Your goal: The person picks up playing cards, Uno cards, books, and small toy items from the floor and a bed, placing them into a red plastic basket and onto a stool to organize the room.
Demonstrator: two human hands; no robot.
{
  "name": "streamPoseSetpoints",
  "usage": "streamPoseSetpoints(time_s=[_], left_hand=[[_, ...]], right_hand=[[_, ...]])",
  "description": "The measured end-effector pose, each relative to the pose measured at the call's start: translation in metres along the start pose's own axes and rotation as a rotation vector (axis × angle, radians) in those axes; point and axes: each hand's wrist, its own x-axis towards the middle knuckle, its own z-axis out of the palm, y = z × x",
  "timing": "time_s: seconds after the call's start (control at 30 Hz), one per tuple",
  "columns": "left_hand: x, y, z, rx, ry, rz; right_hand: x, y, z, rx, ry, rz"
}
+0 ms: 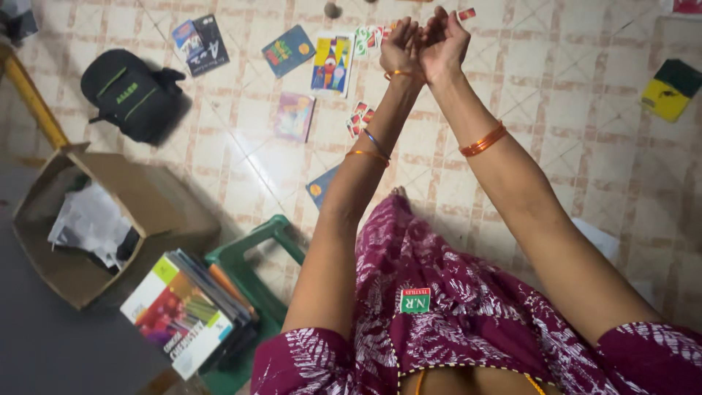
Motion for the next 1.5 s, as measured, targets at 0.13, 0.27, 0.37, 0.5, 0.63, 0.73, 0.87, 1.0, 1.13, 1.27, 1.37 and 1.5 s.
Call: streamPoseSetpoints(time_s=[0.13,0.27,0.37,0.5,0.63,0.73,0.87,1.0,1.13,1.27,1.37,1.5], left_hand=[[0.036,-0.002,0.034,-0.020,0.027,-0.028],[0.071,-0.013,0.058,-0.013,0.020,0.009],[0.096,-0.021,0.069,-0.010,0.021,0.008],[0.124,-0.042,0.083,0.010,0.007,0.008],[0.156,-0.065,0.102,-0.055,-0.054,0.008],[0.182,-0.085,0.116,-0.067,0.011,0.062],[0.219,-0.110,0.134,-0.068,0.128,0.072],[0.244,-0.130,0.153,-0.159,0.128,0.140],[0.261,-0.143,0.164,-0.124,0.174,0.197],[0.276,-0.141,0.166,-0.135,0.227,0.219],[0.289,-0.134,0.166,-0.124,0.106,0.255],[0.313,-0.122,0.170,-0.136,0.078,0.274]], right_hand=[[0.053,-0.013,0.009,-0.052,-0.028,-0.017],[0.097,-0.027,0.018,-0.071,-0.044,-0.016],[0.125,-0.036,0.020,-0.068,-0.033,0.005],[0.157,-0.058,0.019,-0.081,-0.027,0.002],[0.195,-0.080,0.019,-0.084,0.003,0.023],[0.222,-0.097,0.027,-0.098,-0.068,0.057],[0.254,-0.125,0.045,-0.106,-0.123,0.134],[0.283,-0.143,0.053,-0.111,-0.070,0.126],[0.308,-0.151,0.051,-0.129,-0.108,0.146],[0.330,-0.151,0.053,-0.156,-0.124,0.194],[0.348,-0.142,0.055,-0.187,-0.105,0.229],[0.376,-0.127,0.060,-0.178,-0.162,0.267]])
